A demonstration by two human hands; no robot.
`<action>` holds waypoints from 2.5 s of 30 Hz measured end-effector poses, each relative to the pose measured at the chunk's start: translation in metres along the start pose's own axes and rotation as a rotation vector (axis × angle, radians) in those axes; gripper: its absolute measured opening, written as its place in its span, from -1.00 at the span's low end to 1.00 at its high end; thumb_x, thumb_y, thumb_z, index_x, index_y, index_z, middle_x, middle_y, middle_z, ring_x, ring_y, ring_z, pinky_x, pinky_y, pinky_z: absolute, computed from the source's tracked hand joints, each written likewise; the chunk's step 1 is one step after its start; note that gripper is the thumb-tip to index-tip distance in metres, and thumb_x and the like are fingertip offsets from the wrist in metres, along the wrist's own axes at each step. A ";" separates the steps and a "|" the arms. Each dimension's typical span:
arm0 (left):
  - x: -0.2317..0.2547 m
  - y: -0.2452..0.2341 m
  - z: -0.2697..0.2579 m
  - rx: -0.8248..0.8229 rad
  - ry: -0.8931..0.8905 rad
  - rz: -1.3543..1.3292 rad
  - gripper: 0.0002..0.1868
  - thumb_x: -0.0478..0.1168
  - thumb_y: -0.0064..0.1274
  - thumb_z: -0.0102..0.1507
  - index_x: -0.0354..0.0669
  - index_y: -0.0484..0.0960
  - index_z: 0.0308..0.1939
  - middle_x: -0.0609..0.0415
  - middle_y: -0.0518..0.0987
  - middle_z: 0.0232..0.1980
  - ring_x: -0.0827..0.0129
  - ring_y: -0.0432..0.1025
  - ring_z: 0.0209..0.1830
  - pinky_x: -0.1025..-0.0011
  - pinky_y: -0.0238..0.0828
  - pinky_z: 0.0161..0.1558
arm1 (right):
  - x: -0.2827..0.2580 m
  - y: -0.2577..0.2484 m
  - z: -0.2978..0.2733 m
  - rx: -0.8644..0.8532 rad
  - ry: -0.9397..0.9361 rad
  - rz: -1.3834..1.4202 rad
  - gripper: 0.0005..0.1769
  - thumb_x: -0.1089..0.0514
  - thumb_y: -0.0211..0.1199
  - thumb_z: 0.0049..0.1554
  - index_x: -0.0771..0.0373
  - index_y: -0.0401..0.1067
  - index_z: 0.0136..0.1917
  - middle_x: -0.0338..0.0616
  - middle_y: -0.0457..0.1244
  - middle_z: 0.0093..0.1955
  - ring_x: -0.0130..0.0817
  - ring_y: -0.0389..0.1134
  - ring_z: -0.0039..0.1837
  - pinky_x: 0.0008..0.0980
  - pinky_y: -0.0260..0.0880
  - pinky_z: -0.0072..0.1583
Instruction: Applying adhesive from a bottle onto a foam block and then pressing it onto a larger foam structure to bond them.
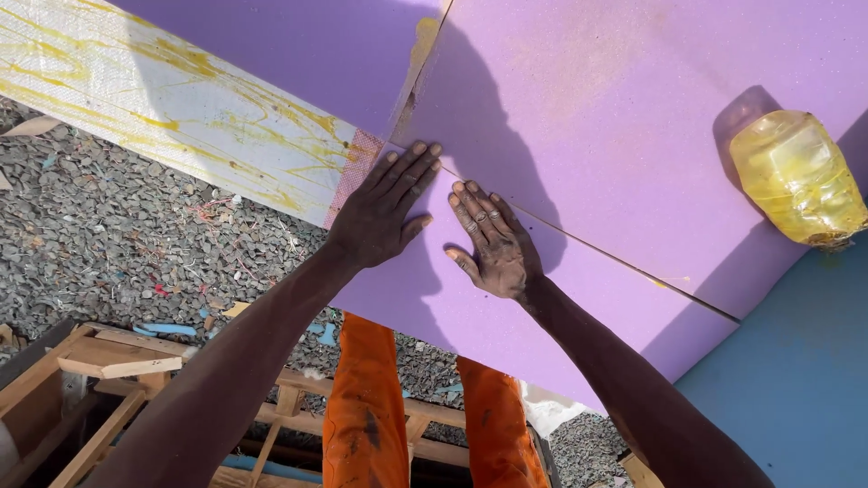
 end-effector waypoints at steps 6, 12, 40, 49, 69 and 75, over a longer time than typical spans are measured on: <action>0.015 0.000 0.003 -0.121 -0.034 0.107 -0.36 0.04 -0.46 0.52 -0.23 0.11 0.60 -0.04 0.02 0.70 0.17 -0.10 0.69 0.18 -0.34 0.64 | -0.003 -0.024 -0.006 0.029 0.081 0.025 -0.25 -0.23 -0.07 0.37 0.18 0.01 0.66 -0.07 -0.03 0.69 -0.19 -0.04 0.68 -0.16 -0.14 0.61; 0.129 0.037 0.001 -0.162 0.092 -0.117 -0.31 -0.04 -0.20 0.45 -0.18 0.04 0.62 0.01 -0.06 0.71 0.17 -0.16 0.70 0.10 -0.33 0.63 | 0.008 -0.037 -0.108 0.053 0.276 0.180 -0.29 -0.15 0.04 0.32 0.15 0.10 0.63 -0.09 0.00 0.67 -0.16 -0.01 0.66 -0.15 -0.12 0.61; 0.254 0.131 0.040 -0.431 0.211 0.063 -0.27 0.10 -0.38 0.47 -0.14 -0.10 0.64 0.04 -0.23 0.74 0.22 -0.36 0.73 0.14 -0.51 0.65 | 0.100 -0.058 -0.275 0.238 0.425 0.157 -0.30 -0.16 0.05 0.33 0.23 0.14 0.60 -0.01 0.04 0.65 -0.10 0.03 0.64 -0.12 -0.10 0.60; 0.302 0.168 0.072 -0.506 0.301 0.065 -0.20 0.24 -0.55 0.46 -0.14 -0.13 0.65 0.05 -0.27 0.74 0.24 -0.39 0.73 0.20 -0.59 0.67 | 0.142 -0.054 -0.357 0.312 0.790 0.037 -0.26 -0.08 -0.10 0.41 0.46 -0.06 0.64 0.32 -0.14 0.68 0.18 -0.15 0.68 0.07 -0.23 0.59; 0.292 0.183 0.070 -0.422 0.264 0.016 -0.22 0.24 -0.43 0.44 -0.10 -0.01 0.62 0.06 -0.13 0.73 0.22 -0.23 0.72 0.16 -0.37 0.64 | 0.164 -0.053 -0.363 0.405 0.828 0.133 -0.22 -0.09 0.17 0.29 0.31 0.07 0.62 0.12 -0.01 0.65 0.09 -0.02 0.64 0.04 -0.09 0.58; 0.296 0.172 0.078 -0.504 0.271 0.109 -0.22 0.27 -0.57 0.45 -0.09 -0.03 0.62 0.09 -0.17 0.73 0.25 -0.35 0.73 0.21 -0.56 0.66 | 0.131 -0.087 -0.391 0.411 0.942 0.145 -0.28 -0.02 0.12 0.30 0.37 0.09 0.59 0.18 0.03 0.61 0.10 0.01 0.63 -0.02 -0.01 0.57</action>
Point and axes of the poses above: each hand's wrist, its own z-axis towards the middle knuckle, its own y-axis out of the palm, x = y × z, the point moved 10 cm from there along z, towards the middle knuckle
